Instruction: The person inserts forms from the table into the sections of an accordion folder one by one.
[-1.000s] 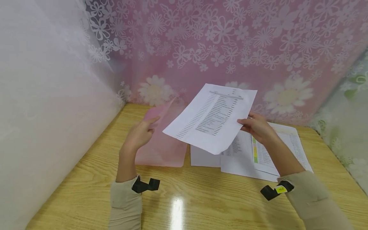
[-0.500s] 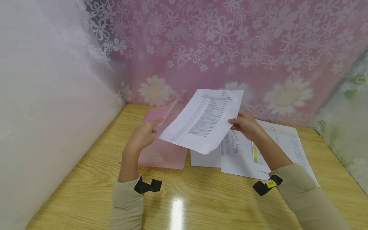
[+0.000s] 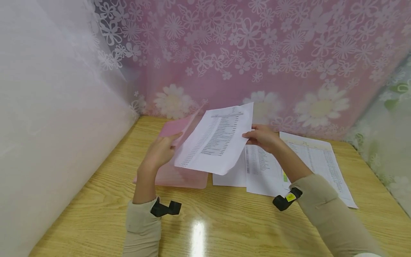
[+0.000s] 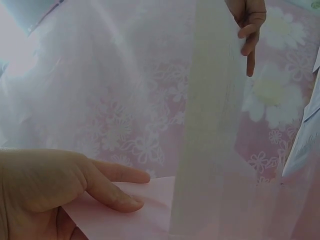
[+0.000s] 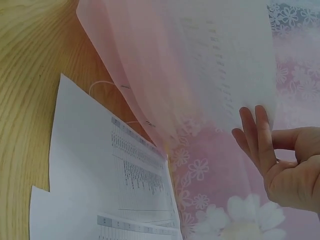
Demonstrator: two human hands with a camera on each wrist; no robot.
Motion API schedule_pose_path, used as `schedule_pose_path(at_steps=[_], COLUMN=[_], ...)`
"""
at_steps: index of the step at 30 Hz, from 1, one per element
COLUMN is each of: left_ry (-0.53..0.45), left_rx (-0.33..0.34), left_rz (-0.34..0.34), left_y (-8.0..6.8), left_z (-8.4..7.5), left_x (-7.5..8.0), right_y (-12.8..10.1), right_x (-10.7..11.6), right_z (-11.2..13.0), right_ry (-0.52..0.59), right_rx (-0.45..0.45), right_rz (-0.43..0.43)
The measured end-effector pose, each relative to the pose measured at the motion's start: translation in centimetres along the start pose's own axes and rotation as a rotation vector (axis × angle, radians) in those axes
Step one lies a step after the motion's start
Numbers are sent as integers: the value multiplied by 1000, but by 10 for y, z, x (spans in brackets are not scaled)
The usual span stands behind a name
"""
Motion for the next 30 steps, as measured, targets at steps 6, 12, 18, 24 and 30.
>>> schedule_pose_path(at_steps=[6, 12, 18, 24, 30], left_ry=[-6, -12, 11, 10, 14], left_rx=[12, 1, -25, -23, -20], left_rz=[11, -2, -17, -4, -8], left_y=[-1, -1, -2, -2, -2], left_z=[0, 0, -3, -4, -2], left_x=[0, 2, 3, 1, 2], right_y=[13, 30, 42, 46, 42], right_x=[-10, -18, -26, -30, -37], right_z=[1, -6, -16, -21, -26], right_ry=[-34, -21, -53, -39, 40], right_rx=[-27, -74, -112, -111, -83], right_rz=[54, 69, 78, 36, 31])
Point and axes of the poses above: each hand's wrist, its own y-axis towards the middle knuckle, its own x-axis out of the back of the hand, z = x × y, the point moved 10 cm from there along y, towards the middle knuckle, and after that the axes turned 8 degrees about y, right-handed, at the moved point
